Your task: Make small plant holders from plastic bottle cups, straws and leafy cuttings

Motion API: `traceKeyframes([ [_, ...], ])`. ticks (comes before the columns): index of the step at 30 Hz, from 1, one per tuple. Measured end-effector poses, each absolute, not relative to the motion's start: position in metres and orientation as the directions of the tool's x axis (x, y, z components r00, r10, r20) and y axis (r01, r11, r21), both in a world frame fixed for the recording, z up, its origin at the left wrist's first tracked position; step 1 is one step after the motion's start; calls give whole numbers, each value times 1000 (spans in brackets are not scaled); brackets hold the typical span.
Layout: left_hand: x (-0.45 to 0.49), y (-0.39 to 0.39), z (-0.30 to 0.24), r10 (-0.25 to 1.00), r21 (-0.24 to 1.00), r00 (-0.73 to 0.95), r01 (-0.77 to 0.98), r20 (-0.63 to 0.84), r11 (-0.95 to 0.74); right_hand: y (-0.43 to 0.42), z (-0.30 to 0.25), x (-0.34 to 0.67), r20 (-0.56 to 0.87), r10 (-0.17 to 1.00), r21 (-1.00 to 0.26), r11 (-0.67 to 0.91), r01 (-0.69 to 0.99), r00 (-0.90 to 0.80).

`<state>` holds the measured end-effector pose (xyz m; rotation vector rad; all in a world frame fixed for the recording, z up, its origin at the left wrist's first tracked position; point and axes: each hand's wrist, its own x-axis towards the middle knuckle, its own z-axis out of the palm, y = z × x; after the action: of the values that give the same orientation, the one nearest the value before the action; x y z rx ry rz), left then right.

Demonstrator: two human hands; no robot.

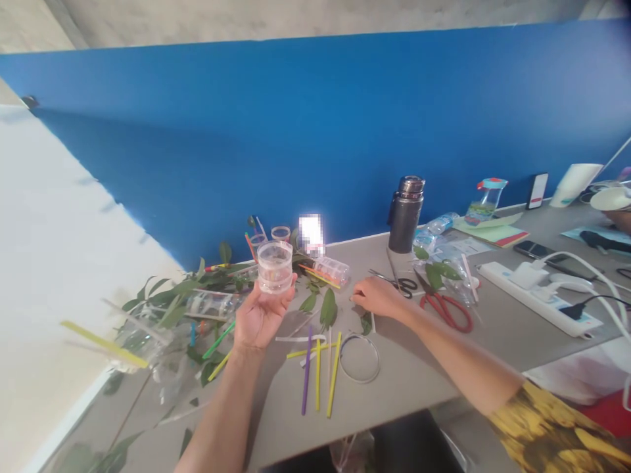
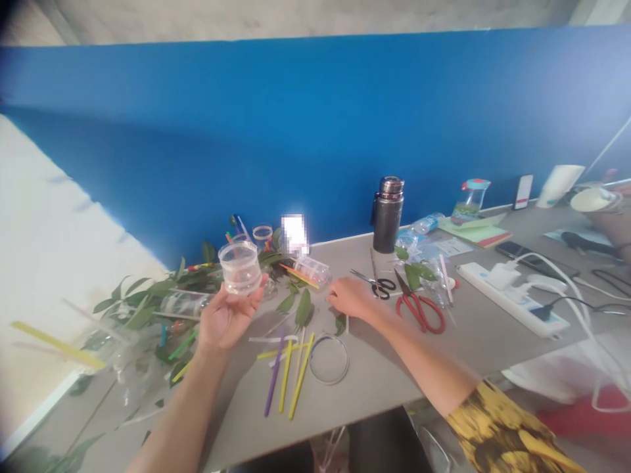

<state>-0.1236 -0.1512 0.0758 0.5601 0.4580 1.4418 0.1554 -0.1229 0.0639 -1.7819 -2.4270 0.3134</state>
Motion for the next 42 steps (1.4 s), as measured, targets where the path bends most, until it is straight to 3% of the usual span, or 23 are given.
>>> traceKeyframes([
  [4,-126,-151,73,992,608,110,-792,57,53,-124,69,155,-23,966,-214,248,945,-258],
  [11,-129,-143,63,981,592,185,-798,61,114,-145,64,154,-42,939,-185,329,926,-342],
  [19,-133,-136,62,977,587,201,-801,74,120,-184,59,208,-25,987,-271,146,952,-159],
  [25,-136,-131,61,977,587,204,-799,59,132,-202,25,256,221,974,-287,17,958,49],
  [42,-120,-138,62,990,670,143,-736,22,91,-203,0,278,296,954,-310,61,949,36],
])
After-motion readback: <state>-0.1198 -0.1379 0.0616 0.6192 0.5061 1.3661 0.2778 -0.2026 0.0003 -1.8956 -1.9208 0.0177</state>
